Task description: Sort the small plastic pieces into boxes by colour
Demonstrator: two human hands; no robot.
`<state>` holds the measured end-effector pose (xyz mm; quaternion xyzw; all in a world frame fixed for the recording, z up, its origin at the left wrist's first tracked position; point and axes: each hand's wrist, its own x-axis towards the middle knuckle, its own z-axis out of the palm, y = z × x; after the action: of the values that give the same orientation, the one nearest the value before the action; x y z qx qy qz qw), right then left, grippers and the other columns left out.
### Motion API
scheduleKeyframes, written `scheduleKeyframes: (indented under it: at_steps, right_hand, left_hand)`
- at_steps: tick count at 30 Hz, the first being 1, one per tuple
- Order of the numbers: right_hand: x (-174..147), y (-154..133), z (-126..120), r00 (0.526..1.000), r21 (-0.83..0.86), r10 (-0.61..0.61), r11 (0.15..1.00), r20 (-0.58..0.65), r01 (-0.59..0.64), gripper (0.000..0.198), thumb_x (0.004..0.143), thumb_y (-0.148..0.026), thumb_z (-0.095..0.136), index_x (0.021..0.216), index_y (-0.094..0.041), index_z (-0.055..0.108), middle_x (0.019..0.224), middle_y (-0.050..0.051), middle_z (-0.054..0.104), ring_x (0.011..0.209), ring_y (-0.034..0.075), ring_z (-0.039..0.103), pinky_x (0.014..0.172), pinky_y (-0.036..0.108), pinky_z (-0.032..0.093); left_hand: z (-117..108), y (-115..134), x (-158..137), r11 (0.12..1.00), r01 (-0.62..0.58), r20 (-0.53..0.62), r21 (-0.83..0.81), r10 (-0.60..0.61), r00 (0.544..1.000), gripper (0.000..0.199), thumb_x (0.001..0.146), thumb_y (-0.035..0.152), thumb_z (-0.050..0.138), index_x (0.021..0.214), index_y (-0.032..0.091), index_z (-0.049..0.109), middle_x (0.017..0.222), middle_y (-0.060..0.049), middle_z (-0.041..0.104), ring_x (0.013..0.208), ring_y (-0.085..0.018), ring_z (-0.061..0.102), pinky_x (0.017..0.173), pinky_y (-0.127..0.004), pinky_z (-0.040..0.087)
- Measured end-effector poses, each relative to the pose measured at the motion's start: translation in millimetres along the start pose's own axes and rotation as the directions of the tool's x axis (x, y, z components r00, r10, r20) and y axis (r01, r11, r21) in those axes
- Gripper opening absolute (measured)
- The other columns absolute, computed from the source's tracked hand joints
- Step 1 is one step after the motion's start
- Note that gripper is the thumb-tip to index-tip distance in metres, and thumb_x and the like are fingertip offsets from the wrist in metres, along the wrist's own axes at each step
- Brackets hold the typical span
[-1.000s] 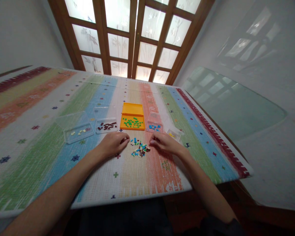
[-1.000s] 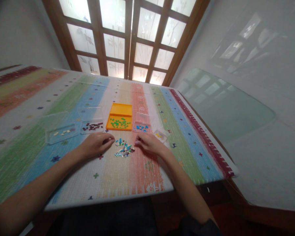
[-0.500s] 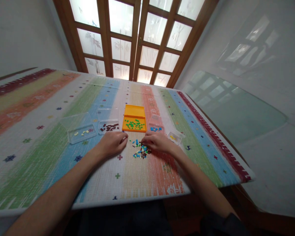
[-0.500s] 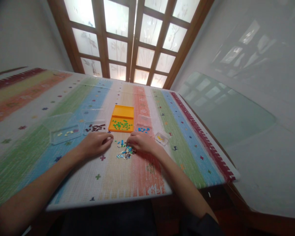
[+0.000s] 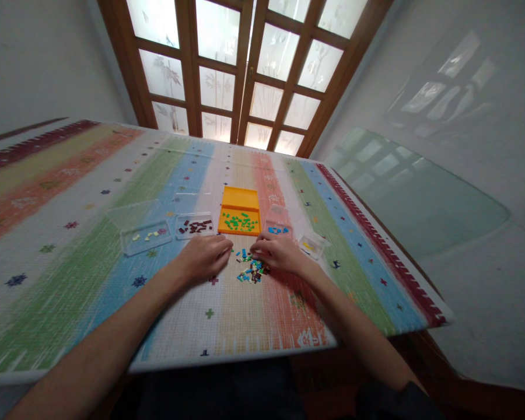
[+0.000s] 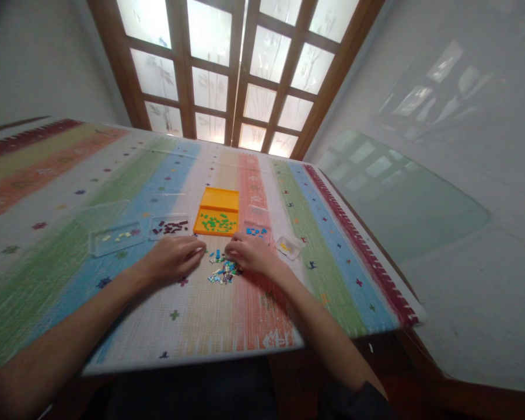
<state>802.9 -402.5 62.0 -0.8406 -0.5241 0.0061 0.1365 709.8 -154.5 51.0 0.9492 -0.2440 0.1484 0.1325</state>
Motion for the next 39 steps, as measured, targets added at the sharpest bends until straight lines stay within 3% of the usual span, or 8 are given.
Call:
scheduleKeyframes:
  at_steps: [6, 17, 26, 34, 39]
  right_hand:
    - [-1, -2, 0, 0.998, -0.032, 0.059, 0.998, -0.008, -0.059, 0.018, 0.097, -0.033, 0.071, 0.106, -0.020, 0.078, 0.105, 0.010, 0.070, 0.087, 0.019, 0.063, 0.072, 0.029, 0.044]
    - [0, -12, 2, 0.992, -0.010, 0.122, 0.992, -0.011, -0.122, 0.014, 0.098, -0.024, 0.068, 0.101, -0.017, 0.080, 0.099, 0.009, 0.072, 0.088, 0.018, 0.065, 0.073, 0.029, 0.043]
    - [3, -20, 4, 0.990, -0.103, 0.140, 0.985, -0.005, -0.139, 0.015, 0.098, -0.022, 0.064, 0.094, -0.015, 0.077, 0.095, 0.010, 0.071, 0.087, 0.019, 0.063, 0.072, 0.029, 0.041]
    - [1, -14, 6, 0.996, -0.005, 0.086, 0.996, -0.039, -0.086, 0.016, 0.098, -0.018, 0.063, 0.099, -0.020, 0.079, 0.101, 0.008, 0.071, 0.088, 0.018, 0.063, 0.075, 0.029, 0.041]
    - [0, -17, 8, 0.993, -0.031, 0.118, 0.992, -0.022, -0.118, 0.014, 0.100, -0.020, 0.060, 0.099, -0.017, 0.074, 0.100, 0.010, 0.070, 0.089, 0.020, 0.061, 0.077, 0.031, 0.041]
  left_hand:
    - [3, 0, 0, 0.998, -0.052, -0.004, -0.034, 0.052, 0.999, 0.031, 0.101, 0.025, 0.044, 0.093, 0.016, 0.072, 0.086, -0.007, 0.066, 0.077, -0.019, 0.060, 0.069, -0.031, 0.044]
    - [11, -3, 0, 0.998, -0.050, -0.037, -0.030, 0.049, 0.998, 0.028, 0.103, 0.022, 0.045, 0.089, 0.016, 0.068, 0.085, -0.007, 0.066, 0.078, -0.019, 0.060, 0.070, -0.031, 0.045]
    - [13, -4, 0, 0.999, -0.042, -0.093, -0.027, 0.039, 0.995, 0.029, 0.105, 0.023, 0.043, 0.089, 0.017, 0.065, 0.085, -0.007, 0.065, 0.079, -0.020, 0.061, 0.071, -0.032, 0.048]
    - [13, -4, 1, 0.999, -0.015, -0.079, -0.033, 0.013, 0.997, 0.025, 0.105, 0.024, 0.044, 0.090, 0.018, 0.063, 0.084, -0.006, 0.065, 0.079, -0.021, 0.061, 0.072, -0.033, 0.048]
    - [12, -4, 1, 0.999, 0.012, -0.078, -0.040, -0.015, 0.997, 0.025, 0.105, 0.024, 0.043, 0.089, 0.018, 0.062, 0.084, -0.006, 0.065, 0.079, -0.021, 0.061, 0.072, -0.033, 0.049]
